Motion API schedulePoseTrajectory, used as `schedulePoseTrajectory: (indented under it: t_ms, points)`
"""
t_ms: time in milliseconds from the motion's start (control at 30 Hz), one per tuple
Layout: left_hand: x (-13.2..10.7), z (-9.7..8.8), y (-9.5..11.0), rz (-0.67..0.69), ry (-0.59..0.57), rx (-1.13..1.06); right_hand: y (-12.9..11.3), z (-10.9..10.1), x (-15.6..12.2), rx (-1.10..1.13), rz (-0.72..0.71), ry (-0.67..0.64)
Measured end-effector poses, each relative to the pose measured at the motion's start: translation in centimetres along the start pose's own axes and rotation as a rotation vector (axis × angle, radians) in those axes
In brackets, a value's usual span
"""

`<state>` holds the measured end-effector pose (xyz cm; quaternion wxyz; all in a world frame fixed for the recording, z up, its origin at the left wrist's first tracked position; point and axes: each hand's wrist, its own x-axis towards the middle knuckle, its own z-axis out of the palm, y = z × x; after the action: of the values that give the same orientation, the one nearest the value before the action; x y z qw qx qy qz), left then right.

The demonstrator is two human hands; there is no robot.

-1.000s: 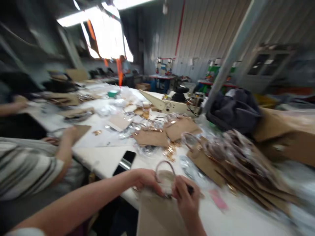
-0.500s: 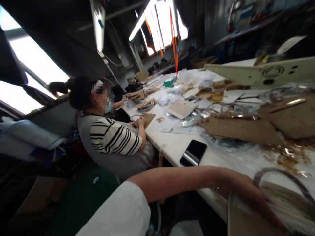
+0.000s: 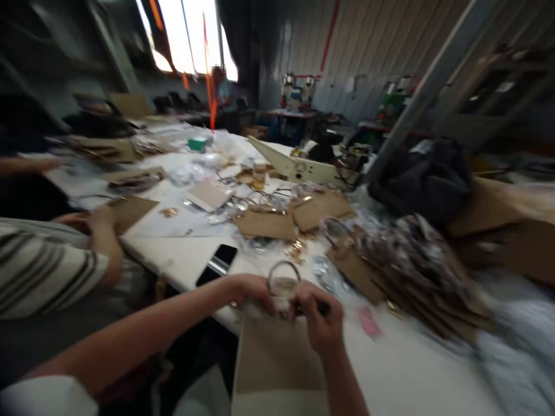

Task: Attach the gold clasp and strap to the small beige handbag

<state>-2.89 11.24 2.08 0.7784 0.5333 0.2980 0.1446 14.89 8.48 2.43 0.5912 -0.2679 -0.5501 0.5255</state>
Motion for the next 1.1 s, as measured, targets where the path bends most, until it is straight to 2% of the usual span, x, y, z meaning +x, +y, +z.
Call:
schedulePoseTrajectory:
  t_ms: [67,133,233,367,667,900,1100]
  points:
    - [0.7,-1.2,-1.2,-0.278,0.114,-0.111,-1.2,-2.9,-2.2,-0.073,0.04,0.004]
    - [1.5,-1.7,-2.7,-0.367,0.158,-0.151,-1.4,-3.5,-2.8,-0.009,0.034,0.017]
    - [1.7,-1.3,-3.6,-0.344,0.155,-0.2,-0.9,-2.3,-2.2,0.141,-0.008,0.042]
    - [1.4,-0.9,-3.2,-0.363,0.192,-0.209,-1.1,-1.0,-1.6,0.145,-0.013,0.086]
    - [1.7,-0.5,-3.0,-0.383,0.264,-0.149,-0.5,-1.2,-2.7,0.095,-0.086,0.126]
    - [2.4,-0.4,-2.9,-0.419,0.337,-0.047,-0.1,-1.4,-2.3,0.097,-0.034,0.211]
    - [1.9,0.1,-3.0,-0.376,0.324,-0.142,-0.3,-1.8,-1.8,0.137,0.004,0.137]
